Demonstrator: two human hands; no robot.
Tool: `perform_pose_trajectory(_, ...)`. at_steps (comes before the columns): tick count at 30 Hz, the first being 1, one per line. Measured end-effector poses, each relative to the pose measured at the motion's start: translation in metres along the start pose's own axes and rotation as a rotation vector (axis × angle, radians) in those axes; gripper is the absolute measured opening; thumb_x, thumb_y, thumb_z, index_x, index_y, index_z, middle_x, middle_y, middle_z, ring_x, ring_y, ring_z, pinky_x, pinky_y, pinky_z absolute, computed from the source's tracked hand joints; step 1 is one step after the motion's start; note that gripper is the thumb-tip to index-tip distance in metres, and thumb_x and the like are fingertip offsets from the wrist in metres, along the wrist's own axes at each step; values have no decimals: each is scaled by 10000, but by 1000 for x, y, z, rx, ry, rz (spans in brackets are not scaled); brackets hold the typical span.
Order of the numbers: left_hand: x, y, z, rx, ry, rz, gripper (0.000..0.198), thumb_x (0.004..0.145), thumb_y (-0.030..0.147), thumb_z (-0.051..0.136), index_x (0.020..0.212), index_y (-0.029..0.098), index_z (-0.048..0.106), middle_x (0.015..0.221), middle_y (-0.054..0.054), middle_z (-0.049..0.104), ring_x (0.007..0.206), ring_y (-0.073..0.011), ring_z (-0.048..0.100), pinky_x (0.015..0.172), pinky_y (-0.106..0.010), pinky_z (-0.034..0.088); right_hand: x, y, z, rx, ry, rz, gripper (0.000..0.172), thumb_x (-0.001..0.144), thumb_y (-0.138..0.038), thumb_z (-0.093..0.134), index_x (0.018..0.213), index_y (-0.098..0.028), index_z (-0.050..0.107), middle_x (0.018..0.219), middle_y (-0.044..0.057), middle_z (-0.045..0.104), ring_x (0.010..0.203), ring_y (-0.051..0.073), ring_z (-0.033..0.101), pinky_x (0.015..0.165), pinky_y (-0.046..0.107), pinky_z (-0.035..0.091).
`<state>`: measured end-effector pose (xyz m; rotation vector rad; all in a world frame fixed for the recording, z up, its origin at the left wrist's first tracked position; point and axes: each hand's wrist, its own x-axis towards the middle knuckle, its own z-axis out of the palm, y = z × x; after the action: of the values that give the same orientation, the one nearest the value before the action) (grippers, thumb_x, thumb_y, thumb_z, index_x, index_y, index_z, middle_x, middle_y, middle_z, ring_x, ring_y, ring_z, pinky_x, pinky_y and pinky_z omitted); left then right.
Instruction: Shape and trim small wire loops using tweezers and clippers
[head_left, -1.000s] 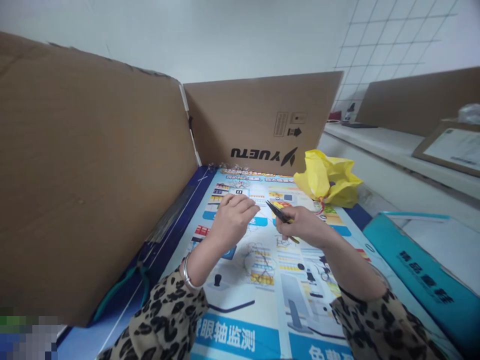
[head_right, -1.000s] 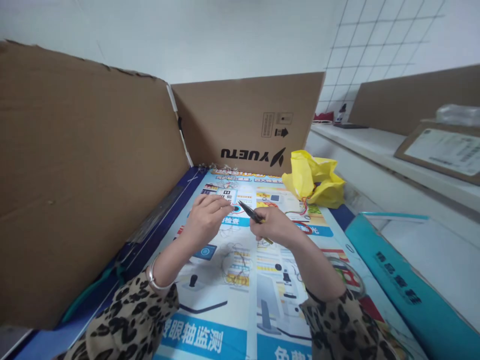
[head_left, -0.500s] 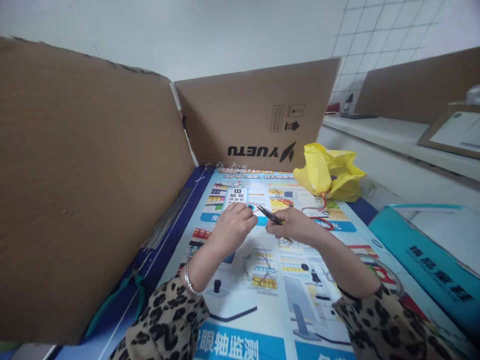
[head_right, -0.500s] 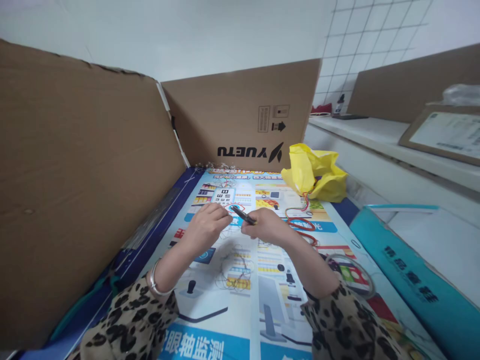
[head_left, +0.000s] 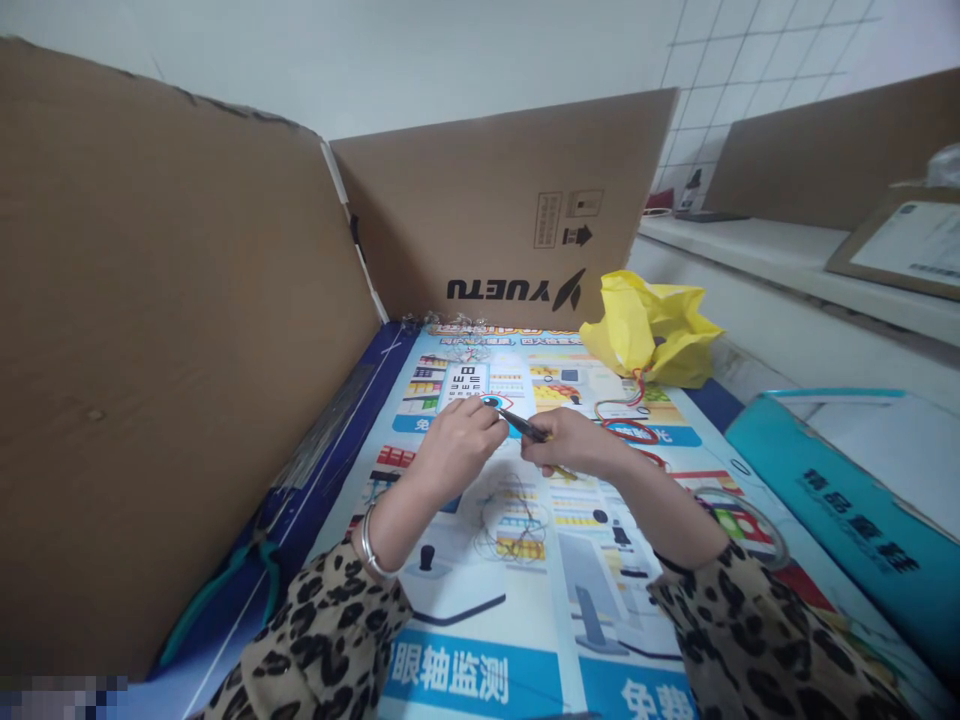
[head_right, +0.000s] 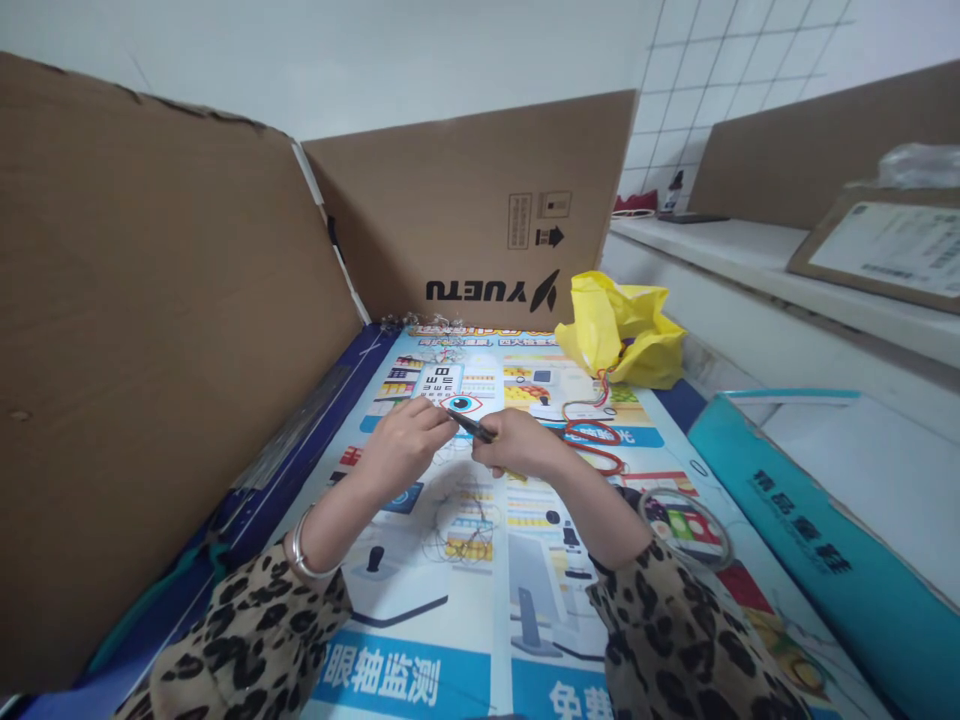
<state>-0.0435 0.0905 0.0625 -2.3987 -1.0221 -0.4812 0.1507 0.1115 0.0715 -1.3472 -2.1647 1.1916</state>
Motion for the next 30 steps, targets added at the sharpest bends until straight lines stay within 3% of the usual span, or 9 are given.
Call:
perform_pose_trajectory(11,-1,4,-1,-26,-107,-47,62,823,163,521,773,173,555,761,-42,563,785,-197,483,611,-300,378,4,8,5,19,54,-23,92,650,-274,529,653,-187,558,508,-24,591,478,99,512,464,195,365)
perform_pose_trajectory(17,0,8,-1,-35,-105,-4,42,824,180,525,791,174,551,779,-37,568,791,-199,486,678,-328,398,6,7,8,30,58,-9,90,634,-242,518,682,-188,571,496,-31,582,465,106,524,447,197,368)
perform_pose_trajectory(30,0,13,0,-53,-104,-36,70,819,145,512,763,167,548,723,-41,552,744,-196,498,620,-312,392,13,11,16,86,124,1,31,614,-192,514,623,-183,542,542,-26,586,528,117,586,510,196,424)
